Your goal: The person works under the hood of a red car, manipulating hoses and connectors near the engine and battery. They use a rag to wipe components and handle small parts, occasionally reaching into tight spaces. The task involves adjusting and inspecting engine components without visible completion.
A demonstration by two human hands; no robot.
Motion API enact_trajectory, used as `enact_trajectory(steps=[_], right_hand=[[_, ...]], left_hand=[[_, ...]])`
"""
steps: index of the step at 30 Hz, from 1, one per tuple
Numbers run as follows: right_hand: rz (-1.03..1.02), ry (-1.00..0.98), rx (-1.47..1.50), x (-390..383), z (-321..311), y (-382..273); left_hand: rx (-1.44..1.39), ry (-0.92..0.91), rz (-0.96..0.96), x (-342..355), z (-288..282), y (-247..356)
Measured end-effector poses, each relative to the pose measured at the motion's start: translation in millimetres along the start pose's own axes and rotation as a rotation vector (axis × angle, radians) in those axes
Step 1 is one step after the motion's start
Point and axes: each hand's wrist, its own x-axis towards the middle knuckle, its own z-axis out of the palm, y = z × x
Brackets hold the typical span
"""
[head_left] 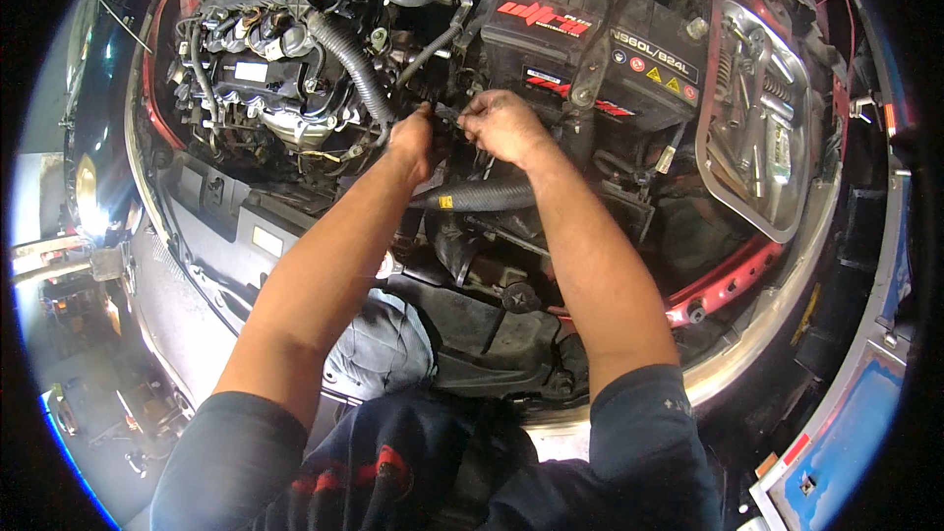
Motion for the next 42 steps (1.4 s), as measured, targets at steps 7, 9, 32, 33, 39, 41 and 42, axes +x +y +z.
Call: enact_trajectory(steps=[7,9,32,33,39,41,42], right_hand=[[-0.142,0.294,-0.296,-15.7,7.4,4.6],[-0.145,0.293,-0.334,-16.7,7.1,6.0],[0.083,-0.1,-0.893,136.9,43.8,7.5],[0.052,-0.18,-1.004,143.0,42.7,4.9],[0.036,-0.144,-0.998,184.1,55.0,40.9],[0.069,0.014,-0.851,199.0,64.5,56.1],[0.094,0.034,-0.814,204.4,65.9,61.6]], left_hand=[[-0.378,0.231,0.068,71.8,29.8,7.4],[-0.583,0.259,0.053,93.9,31.9,8.9],[-0.135,0.371,0.334,20.0,39.8,-3.0],[-0.188,0.413,0.279,24.1,39.6,0.4],[-0.544,0.492,0.189,46.6,47.9,5.5],[-0.499,0.521,0.158,53.2,46.6,3.8],[-0.479,0.543,0.133,56.0,45.3,3.1]])
